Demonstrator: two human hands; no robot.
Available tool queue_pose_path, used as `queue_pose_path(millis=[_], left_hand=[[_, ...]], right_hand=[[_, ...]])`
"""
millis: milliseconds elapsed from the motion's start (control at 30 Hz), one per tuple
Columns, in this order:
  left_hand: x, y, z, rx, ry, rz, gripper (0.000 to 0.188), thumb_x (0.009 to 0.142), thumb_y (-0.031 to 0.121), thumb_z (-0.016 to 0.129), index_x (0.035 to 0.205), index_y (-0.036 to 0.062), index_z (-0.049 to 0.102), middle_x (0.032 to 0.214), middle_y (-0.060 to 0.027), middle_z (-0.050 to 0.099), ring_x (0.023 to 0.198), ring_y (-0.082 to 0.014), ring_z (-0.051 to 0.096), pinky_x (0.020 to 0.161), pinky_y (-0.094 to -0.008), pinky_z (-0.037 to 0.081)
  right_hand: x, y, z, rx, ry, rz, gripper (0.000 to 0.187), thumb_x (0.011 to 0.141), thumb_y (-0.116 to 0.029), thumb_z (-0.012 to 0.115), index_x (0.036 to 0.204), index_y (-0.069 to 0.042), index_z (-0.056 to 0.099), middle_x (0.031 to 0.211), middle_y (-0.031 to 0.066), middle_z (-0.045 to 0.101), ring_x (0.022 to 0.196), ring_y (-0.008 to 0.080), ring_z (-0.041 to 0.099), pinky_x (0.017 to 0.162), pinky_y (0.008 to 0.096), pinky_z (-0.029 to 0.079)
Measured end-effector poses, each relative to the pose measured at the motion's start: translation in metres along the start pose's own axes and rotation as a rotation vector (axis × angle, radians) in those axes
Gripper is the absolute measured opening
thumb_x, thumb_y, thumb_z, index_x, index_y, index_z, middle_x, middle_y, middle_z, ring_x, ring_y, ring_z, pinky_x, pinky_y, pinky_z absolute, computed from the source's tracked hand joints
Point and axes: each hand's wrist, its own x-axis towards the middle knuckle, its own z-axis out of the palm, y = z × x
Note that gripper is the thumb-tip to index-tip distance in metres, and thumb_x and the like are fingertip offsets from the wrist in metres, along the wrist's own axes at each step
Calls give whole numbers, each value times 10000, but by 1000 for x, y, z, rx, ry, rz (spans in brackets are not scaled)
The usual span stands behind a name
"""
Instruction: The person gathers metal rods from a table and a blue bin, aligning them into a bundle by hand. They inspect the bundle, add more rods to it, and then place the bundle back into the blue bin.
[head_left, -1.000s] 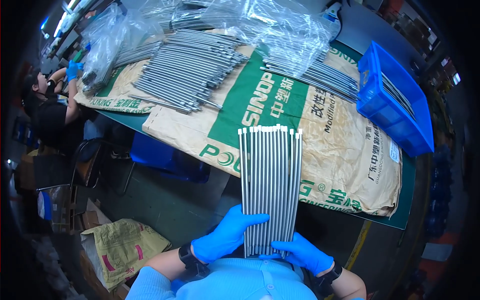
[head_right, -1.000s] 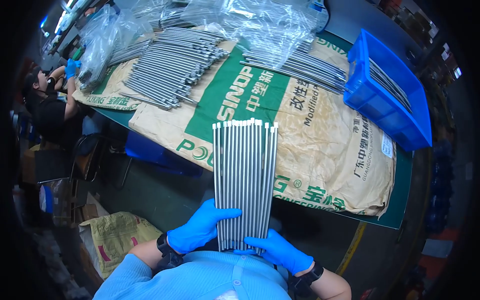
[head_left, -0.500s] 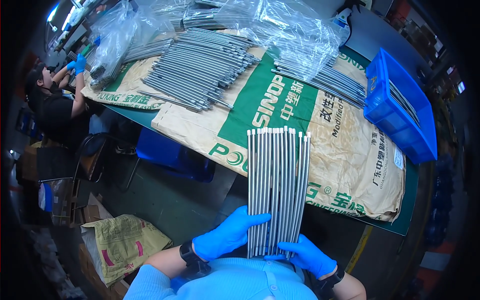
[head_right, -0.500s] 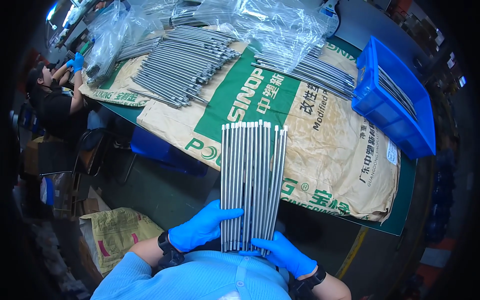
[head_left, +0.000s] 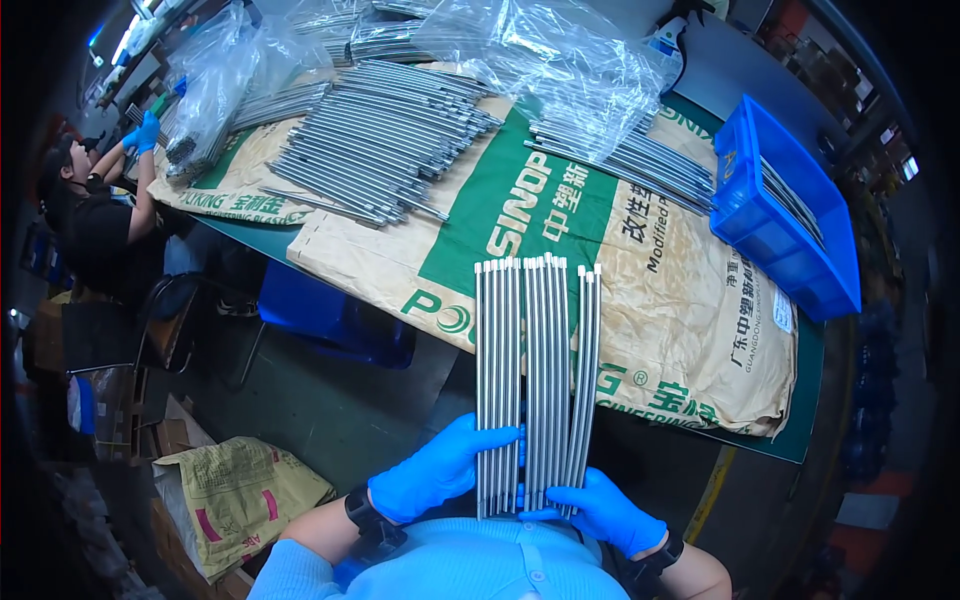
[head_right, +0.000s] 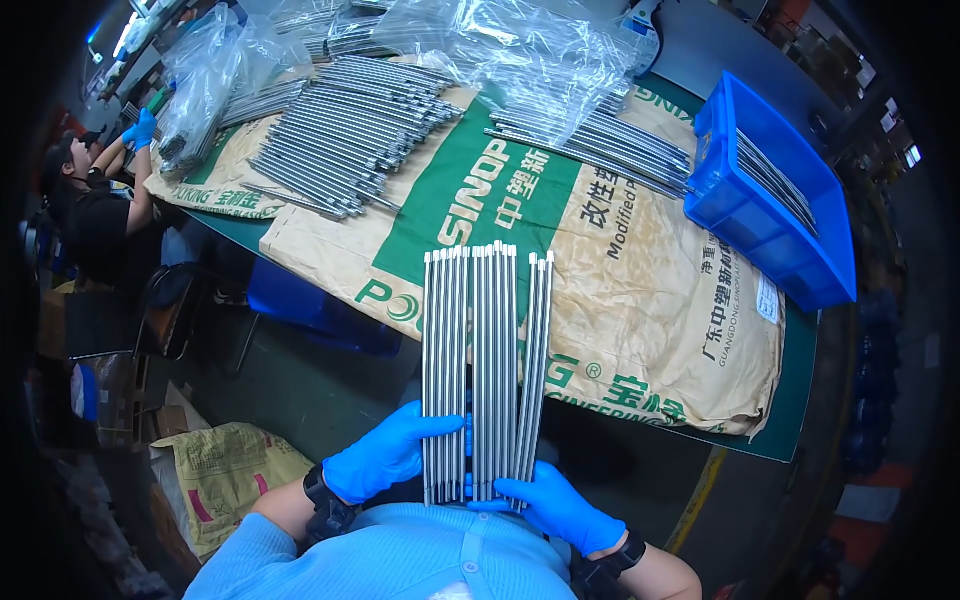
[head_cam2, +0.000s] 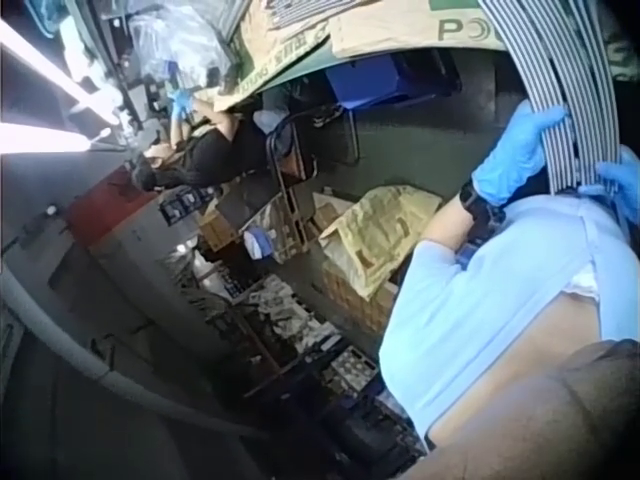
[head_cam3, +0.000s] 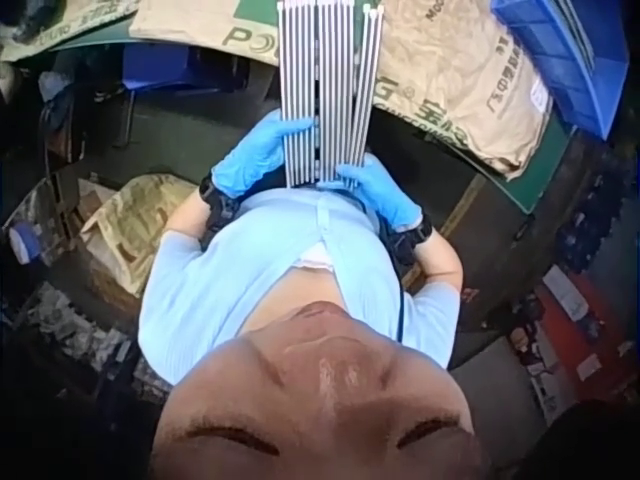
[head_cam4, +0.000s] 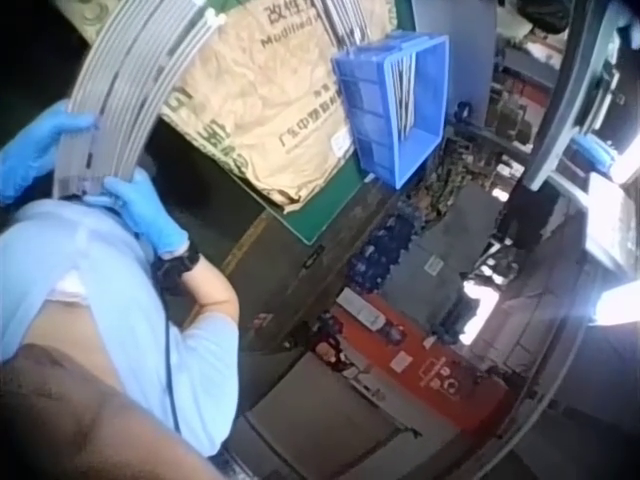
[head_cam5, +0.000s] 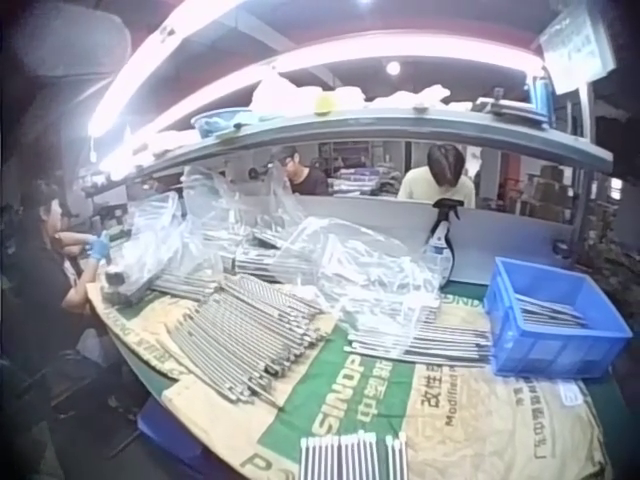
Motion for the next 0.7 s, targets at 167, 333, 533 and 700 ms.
queue_pose_path(millis=[167, 333, 533, 700], left_hand=[[-2, 4, 7, -13, 37, -29, 350, 853, 43, 546, 1191, -25, 488, 1100, -164, 588, 978, -237, 610, 852, -360, 516], [0, 5, 3, -138, -20, -96, 397, 854, 99, 558, 1217, -31, 461, 1139, -176, 568, 992, -256, 599, 879, -399, 489], [3, 13, 10, -189, -16, -231, 455, 848, 164, 571, 1243, -20, 440, 1165, -183, 555, 1023, -271, 577, 914, -439, 444], [5, 11, 5, -199, -21, -240, 458, 847, 150, 565, 1253, -14, 430, 1180, -186, 545, 1039, -273, 566, 926, -443, 432]], right_hand=[[-5, -4, 10, -75, 69, -3, 429, 847, -19, 552, 1244, 65, 412, 1160, 214, 527, 1029, 308, 571, 892, 436, 494], [-6, -5, 18, -120, 132, -15, 391, 853, -18, 546, 1217, 68, 432, 1153, 204, 532, 1000, 294, 586, 879, 413, 506], [-7, -1, 10, -112, 179, -14, 367, 868, -31, 523, 1210, 69, 437, 1157, 197, 532, 991, 289, 587, 892, 426, 497], [-14, 1, -1, -43, 224, -65, 347, 878, -40, 505, 1203, 68, 449, 1141, 177, 547, 981, 257, 593, 888, 403, 492]])
